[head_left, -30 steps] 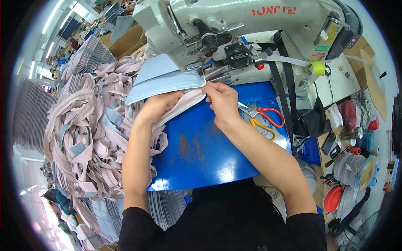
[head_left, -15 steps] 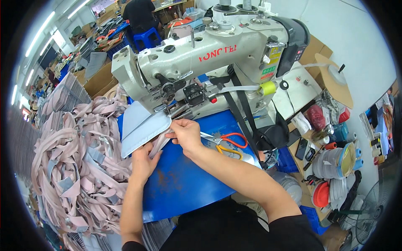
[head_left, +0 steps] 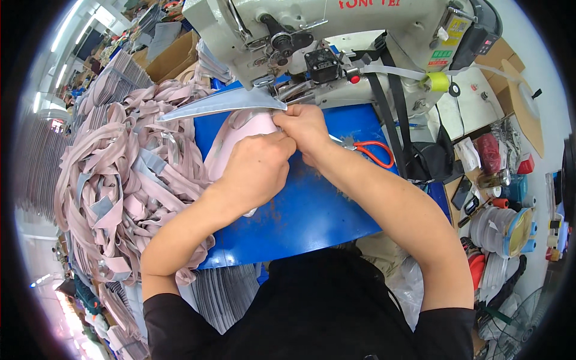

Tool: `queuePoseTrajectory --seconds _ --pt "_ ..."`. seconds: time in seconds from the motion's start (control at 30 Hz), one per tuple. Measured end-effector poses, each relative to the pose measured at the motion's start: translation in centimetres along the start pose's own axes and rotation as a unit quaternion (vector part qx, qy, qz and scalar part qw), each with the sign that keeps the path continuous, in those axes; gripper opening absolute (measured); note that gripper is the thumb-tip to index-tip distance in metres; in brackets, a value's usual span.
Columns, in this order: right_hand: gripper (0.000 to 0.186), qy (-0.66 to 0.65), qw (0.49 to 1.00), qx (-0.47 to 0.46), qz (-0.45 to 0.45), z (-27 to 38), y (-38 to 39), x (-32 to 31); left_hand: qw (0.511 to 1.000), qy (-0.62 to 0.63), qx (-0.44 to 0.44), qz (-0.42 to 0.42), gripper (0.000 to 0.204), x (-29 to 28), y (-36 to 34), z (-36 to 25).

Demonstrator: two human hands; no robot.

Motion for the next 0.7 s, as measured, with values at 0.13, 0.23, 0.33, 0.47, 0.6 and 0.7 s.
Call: queuePoseTrajectory --seconds 0.13,0.23,0.33,0.47,0.6,0.7 --pt "0.014 -0.058 0.998 0.024 0.027 0.3 1.3 -0.1 0.981 -0.152 0.091 -0.079 0.023 -6.4 0.0 -1.9" --pt "0.018 -0.067 0.997 0.025 0.018 0.4 1.3 -0.3 0.931 -0.344 0.121 -0.004 0.051 -5.7 -0.7 2.5" --pt "0.026 -0.090 0.995 0.026 0.022 0.2 1.4 -0.1 0.918 -0.334 0.167 0.134 0.068 -5.4 -0.8 6.2" --pt "0.033 -0.109 0.994 0.027 0.018 0.1 1.7 -0.3 0.891 -0.337 0.206 0.224 0.066 -6.2 -2.3 6.9" --pt "0.031 -0.125 0.992 0.024 0.018 -0.1 1.4 -0.2 0.899 -0.308 0.210 0.231 0.062 -6.1 -2.9 6.6" --pt "0.030 -0.158 0.987 0.018 0.018 -0.4 1.1 0.2 0.913 -0.288 0.162 0.239 0.059 -5.9 -3.0 6.1"
Point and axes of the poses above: each hand's wrist, its own y-axis away from the middle knuckle, its own x-axis out of the palm, z = x × y, the point moved 6 cm from there along -y, towards the middle knuckle, and after that the axes turned 2 degrees about -z, right-handed, at the moved point
